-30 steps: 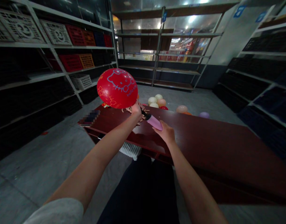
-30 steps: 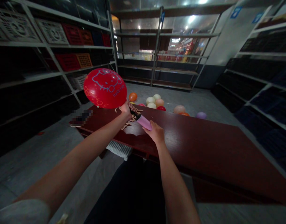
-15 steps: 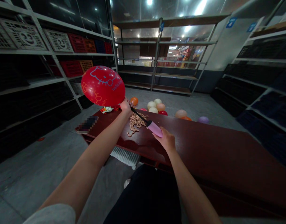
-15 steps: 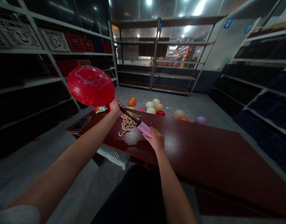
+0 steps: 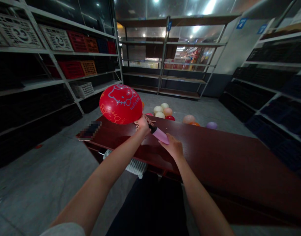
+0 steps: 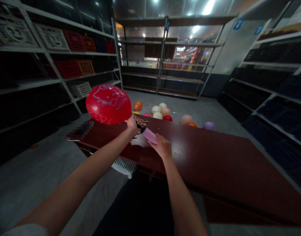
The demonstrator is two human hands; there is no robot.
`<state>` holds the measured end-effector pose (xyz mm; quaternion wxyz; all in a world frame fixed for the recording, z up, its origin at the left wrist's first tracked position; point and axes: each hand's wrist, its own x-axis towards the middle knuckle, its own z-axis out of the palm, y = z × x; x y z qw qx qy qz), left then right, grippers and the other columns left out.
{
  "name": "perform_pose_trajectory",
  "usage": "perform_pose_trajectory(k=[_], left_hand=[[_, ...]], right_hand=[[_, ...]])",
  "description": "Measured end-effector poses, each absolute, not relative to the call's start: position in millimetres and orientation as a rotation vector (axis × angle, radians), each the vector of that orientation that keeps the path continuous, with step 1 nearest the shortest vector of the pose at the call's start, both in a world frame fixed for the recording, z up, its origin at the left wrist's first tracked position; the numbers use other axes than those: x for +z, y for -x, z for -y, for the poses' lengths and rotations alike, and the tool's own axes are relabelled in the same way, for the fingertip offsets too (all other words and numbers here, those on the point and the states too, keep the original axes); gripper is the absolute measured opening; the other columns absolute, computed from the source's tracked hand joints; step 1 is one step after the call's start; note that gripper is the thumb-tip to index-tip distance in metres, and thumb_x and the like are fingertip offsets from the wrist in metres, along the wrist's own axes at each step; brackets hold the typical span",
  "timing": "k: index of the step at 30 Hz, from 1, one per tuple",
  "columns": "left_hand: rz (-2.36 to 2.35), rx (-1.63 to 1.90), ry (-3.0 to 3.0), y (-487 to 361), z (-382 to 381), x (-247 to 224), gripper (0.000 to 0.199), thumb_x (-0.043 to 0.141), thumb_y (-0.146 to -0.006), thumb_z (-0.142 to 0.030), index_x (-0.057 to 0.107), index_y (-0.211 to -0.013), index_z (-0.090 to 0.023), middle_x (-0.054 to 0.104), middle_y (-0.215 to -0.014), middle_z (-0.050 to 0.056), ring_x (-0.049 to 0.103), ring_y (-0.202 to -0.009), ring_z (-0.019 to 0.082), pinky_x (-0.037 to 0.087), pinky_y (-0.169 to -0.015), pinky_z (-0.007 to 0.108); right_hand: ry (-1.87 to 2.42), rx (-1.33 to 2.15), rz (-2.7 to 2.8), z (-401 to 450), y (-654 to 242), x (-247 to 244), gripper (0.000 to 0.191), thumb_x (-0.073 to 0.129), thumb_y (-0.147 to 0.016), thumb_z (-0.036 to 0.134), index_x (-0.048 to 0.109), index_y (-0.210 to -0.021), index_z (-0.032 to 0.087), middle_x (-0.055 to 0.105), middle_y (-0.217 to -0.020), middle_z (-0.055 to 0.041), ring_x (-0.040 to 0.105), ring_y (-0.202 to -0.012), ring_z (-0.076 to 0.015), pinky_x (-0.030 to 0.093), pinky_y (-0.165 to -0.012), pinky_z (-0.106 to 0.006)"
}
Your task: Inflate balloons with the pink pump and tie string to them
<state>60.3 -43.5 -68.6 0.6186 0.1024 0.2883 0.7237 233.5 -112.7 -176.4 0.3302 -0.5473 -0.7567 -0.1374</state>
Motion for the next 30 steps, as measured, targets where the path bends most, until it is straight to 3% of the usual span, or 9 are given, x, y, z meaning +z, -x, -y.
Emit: perform_pose_trajectory(k=[5, 16, 22, 30], left_hand=[[-0.77, 1.693, -0.273, -36, 34, -47, 0.034, 0.05, -0.09, -0.017, 0.03, -0.062, -0.022, 0.027, -0.047, -0.007, 0.027, -0.033, 0.008, 0.023, -0.036, 0.022], [-0.869, 1.777, -0.209, 33, 17, -4, 0.042, 0.044, -0.102, -0.03, 0.027, -0.064, -0.021, 0.026, -0.047, -0.007, 0.025, -0.033, 0.007, 0.022, -0.036, 0.02], [-0.796, 1.837, -0.291, -9, 28, -10, 0.045, 0.047, -0.102, -0.031, 0.027, -0.063, -0.022, 0.026, -0.046, -0.007, 0.025, -0.033, 0.006, 0.02, -0.037, 0.021], [-0.734, 1.737, -0.298, -85, 42, -53, 0.039, 0.051, -0.092, -0.019, 0.028, -0.061, -0.021, 0.027, -0.043, -0.008, 0.025, -0.031, 0.005, 0.023, -0.037, 0.021]], right_hand=[[1.395, -0.343, 1.941, 115, -231, -175, 0.05, 0.066, -0.089, 0.058, 0.069, -0.118, 0.017, 0.078, -0.098, -0.0103, 0.073, -0.081, -0.0221, 0.046, -0.066, -0.028], [1.388, -0.365, 1.956, 114, -231, -174, 0.049, 0.065, -0.09, 0.059, 0.069, -0.117, 0.018, 0.078, -0.099, -0.0097, 0.072, -0.079, -0.0214, 0.045, -0.066, -0.028], [1.439, -0.401, 1.92, 114, -233, -172, 0.048, 0.062, -0.092, 0.059, 0.068, -0.114, 0.017, 0.078, -0.094, -0.0096, 0.071, -0.077, -0.0215, 0.042, -0.062, -0.028], [1.494, -0.418, 1.875, 113, -237, -178, 0.051, 0.058, -0.092, 0.06, 0.068, -0.116, 0.016, 0.078, -0.092, -0.0096, 0.071, -0.074, -0.0215, 0.038, -0.059, -0.028]])
